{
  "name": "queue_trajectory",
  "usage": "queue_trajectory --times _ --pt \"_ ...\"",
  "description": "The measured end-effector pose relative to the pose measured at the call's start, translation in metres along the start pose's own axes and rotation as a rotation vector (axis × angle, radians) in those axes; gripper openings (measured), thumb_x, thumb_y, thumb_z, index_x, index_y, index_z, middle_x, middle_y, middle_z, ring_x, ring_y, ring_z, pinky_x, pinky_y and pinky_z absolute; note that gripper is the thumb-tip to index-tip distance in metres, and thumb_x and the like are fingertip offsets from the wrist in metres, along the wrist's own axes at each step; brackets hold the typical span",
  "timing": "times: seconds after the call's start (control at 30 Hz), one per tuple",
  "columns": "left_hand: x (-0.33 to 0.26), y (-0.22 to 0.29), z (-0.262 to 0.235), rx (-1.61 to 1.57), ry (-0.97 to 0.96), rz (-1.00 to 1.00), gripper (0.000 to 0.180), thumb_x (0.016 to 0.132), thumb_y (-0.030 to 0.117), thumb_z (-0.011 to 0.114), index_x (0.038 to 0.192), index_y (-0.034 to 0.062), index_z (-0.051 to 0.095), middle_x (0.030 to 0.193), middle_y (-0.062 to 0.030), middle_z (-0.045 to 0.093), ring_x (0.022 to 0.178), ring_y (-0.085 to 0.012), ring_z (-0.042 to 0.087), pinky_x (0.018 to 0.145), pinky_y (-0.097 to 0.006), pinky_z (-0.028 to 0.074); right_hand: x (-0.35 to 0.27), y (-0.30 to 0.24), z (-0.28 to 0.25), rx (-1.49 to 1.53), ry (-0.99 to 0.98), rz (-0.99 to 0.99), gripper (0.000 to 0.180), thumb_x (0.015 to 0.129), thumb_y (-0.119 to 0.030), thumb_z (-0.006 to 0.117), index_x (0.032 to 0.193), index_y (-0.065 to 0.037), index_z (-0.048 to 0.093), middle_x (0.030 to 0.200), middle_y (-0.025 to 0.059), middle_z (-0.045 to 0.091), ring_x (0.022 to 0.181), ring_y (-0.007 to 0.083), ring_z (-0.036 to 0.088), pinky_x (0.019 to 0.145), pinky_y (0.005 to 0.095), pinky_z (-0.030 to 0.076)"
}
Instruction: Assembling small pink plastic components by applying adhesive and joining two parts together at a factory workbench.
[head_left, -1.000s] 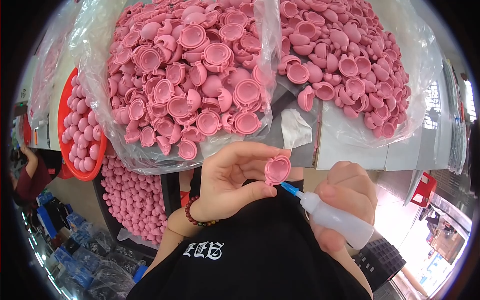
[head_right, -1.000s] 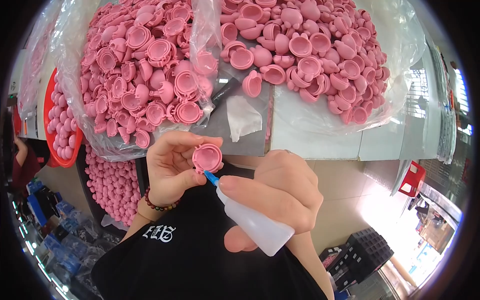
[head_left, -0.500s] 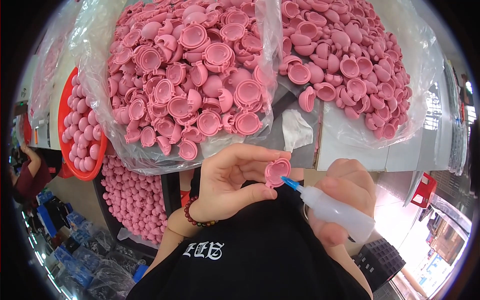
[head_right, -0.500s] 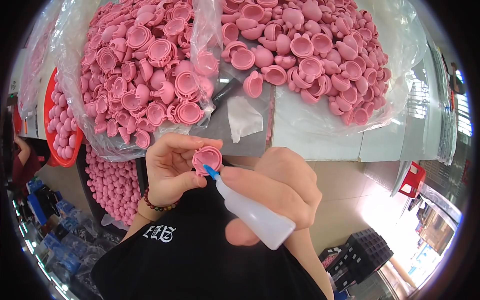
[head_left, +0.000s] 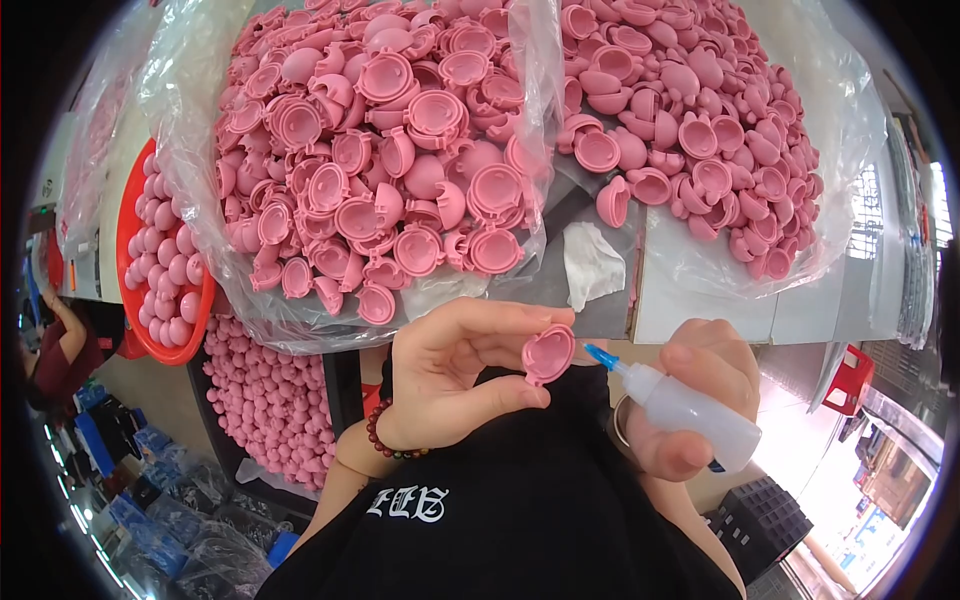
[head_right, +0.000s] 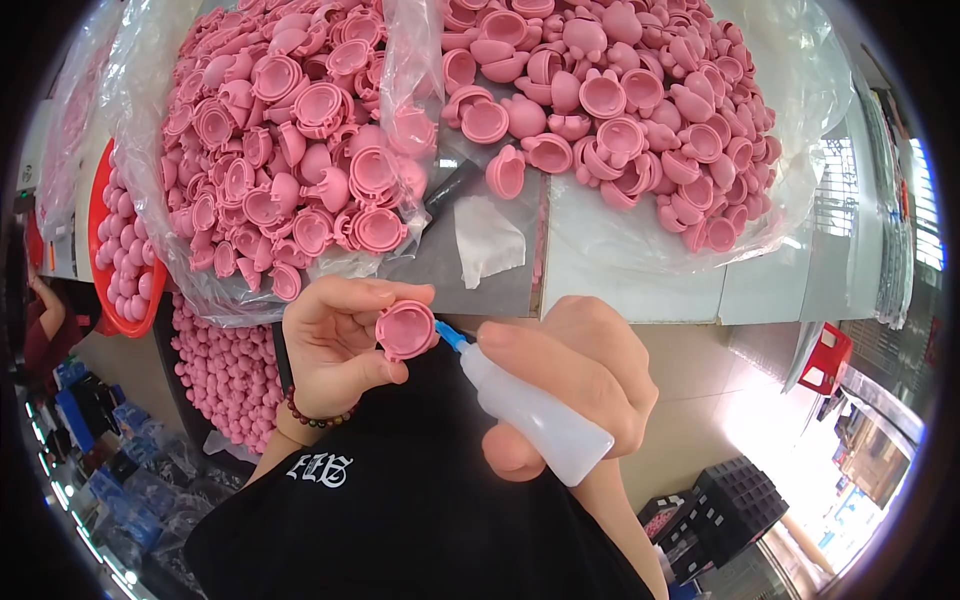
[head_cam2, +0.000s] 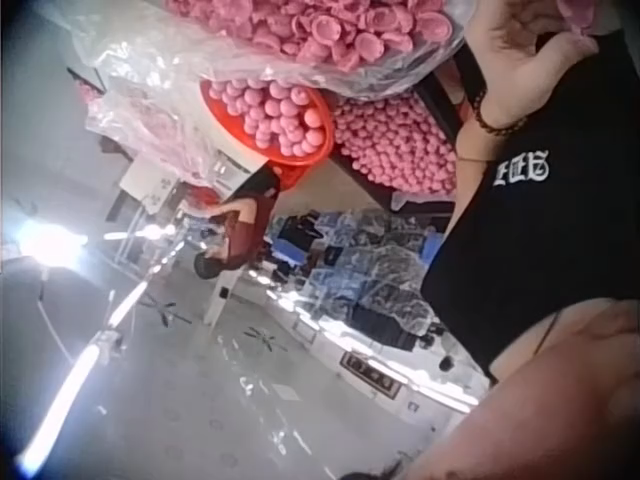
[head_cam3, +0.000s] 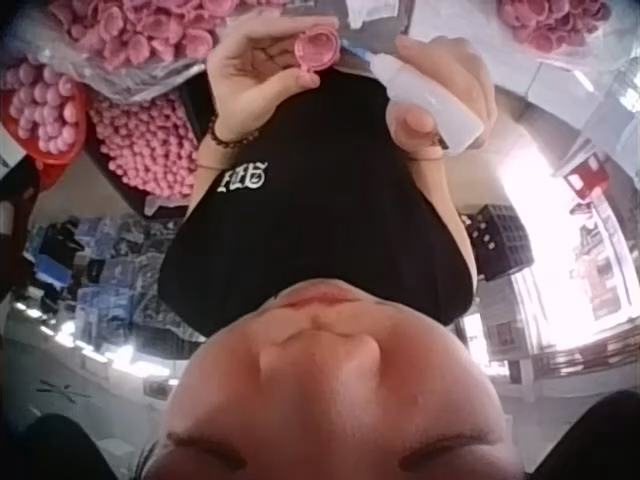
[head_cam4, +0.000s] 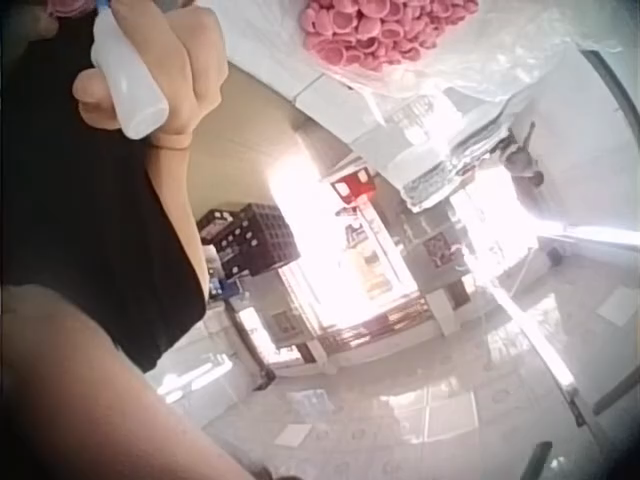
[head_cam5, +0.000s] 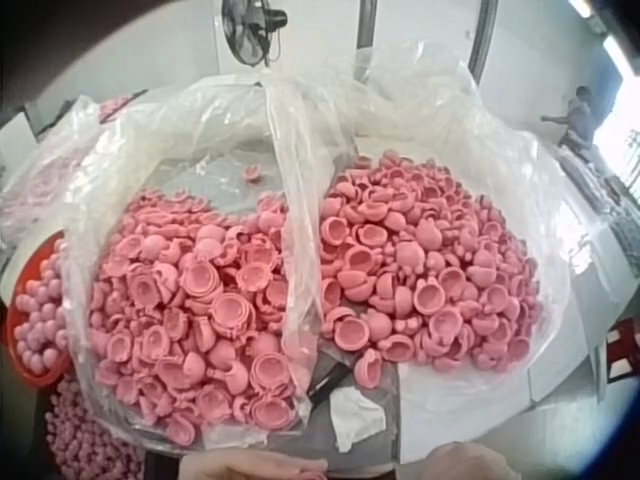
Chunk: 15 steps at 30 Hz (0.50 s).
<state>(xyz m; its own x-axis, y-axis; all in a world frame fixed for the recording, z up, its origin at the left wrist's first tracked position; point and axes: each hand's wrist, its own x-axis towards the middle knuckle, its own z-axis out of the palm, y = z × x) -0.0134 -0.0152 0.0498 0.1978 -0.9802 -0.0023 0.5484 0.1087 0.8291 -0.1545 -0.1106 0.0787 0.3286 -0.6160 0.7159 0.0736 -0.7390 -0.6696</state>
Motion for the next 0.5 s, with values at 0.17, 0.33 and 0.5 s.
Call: queue_trajectory --times 0.17,0.33,0.5 --pt "0.001 -0.002 0.001 0.099 0.071 0.100 0.044 0.062 0.000 0.071 0.097 0.0001 0.044 0.104 -0.0244 0.051 0.090 -0.0237 0.056 0.077 -0.033 0.048 -0.010 -0.001 -0.001 0.032 -0.102 -0.028 0.056 0.082 -0.050 0.040 0.083 0.004 0.054 0.056 0.0037 0.039 0.045 0.0120 0.035 0.038 0.0238 0.021" --pt "0.004 -0.001 -0.003 0.186 0.032 0.208 0.043 0.062 -0.006 0.069 0.099 -0.0020 0.047 0.105 -0.0220 0.051 0.092 -0.0219 0.054 0.079 -0.031 0.046 -0.011 0.011 -0.002 0.249 0.020 -0.051 0.050 0.081 -0.044 0.044 0.091 0.004 0.051 0.062 0.0048 0.040 0.050 0.0120 0.036 0.040 0.0250 0.024" --pt "0.006 -0.001 -0.004 0.159 -0.001 0.252 0.043 0.062 -0.011 0.066 0.101 -0.0044 0.049 0.107 -0.0198 0.050 0.094 -0.0208 0.054 0.079 -0.030 0.047 -0.013 0.030 -0.051 -0.263 0.630 0.183 0.040 0.081 -0.027 0.047 0.099 0.008 0.046 0.080 0.0144 0.051 0.068 0.0196 0.050 0.055 0.0268 0.040"
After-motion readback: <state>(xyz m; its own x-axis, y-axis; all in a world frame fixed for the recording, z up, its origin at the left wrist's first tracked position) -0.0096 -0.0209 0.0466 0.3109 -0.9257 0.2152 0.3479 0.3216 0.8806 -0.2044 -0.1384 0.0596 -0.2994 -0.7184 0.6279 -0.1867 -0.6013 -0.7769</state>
